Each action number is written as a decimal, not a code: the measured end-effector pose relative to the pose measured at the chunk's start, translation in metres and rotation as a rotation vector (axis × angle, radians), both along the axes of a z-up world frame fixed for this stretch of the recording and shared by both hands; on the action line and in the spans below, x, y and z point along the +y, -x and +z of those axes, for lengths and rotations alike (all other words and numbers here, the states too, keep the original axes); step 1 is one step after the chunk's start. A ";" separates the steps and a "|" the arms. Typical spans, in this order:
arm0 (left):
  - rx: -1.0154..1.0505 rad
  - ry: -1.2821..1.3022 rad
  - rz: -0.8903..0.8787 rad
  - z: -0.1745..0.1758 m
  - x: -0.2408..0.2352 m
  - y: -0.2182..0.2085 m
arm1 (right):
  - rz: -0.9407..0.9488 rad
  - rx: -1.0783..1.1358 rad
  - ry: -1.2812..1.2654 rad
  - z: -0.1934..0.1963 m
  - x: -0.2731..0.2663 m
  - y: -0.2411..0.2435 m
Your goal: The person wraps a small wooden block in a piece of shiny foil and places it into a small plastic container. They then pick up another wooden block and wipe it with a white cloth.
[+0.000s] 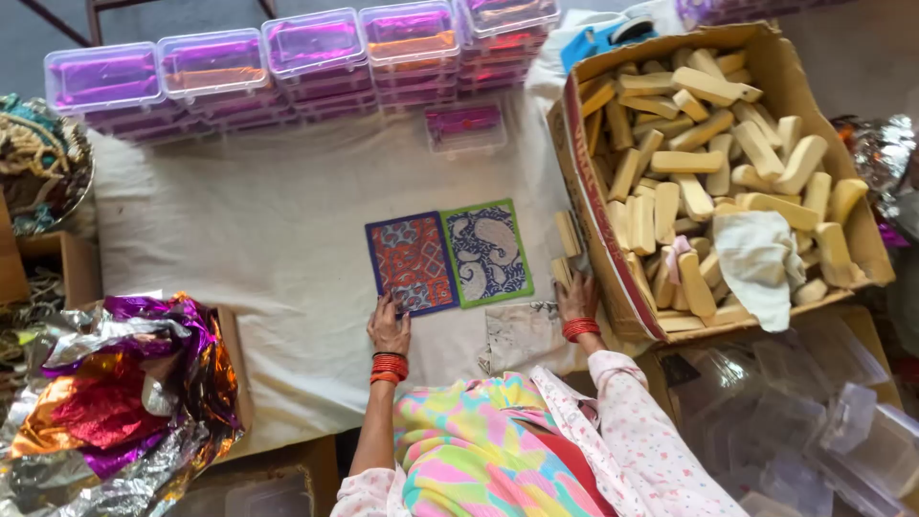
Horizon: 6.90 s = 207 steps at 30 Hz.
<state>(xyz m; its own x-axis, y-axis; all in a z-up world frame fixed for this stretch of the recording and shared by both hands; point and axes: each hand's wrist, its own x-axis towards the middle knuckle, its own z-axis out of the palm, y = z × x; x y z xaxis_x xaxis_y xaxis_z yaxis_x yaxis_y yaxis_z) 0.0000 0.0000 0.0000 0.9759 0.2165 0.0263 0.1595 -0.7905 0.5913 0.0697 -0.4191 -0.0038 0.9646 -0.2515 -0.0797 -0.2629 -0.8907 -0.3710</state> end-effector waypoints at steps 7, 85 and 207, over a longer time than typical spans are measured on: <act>-0.155 0.228 -0.336 0.047 -0.111 -0.022 | 0.007 -0.173 -0.207 -0.040 -0.015 -0.009; 0.156 1.349 -0.189 0.170 -0.049 -0.015 | 0.023 0.211 -1.753 0.158 0.094 0.007; 0.000 1.429 -0.081 0.146 -0.162 -0.027 | 0.542 -0.542 -0.873 0.217 0.168 0.060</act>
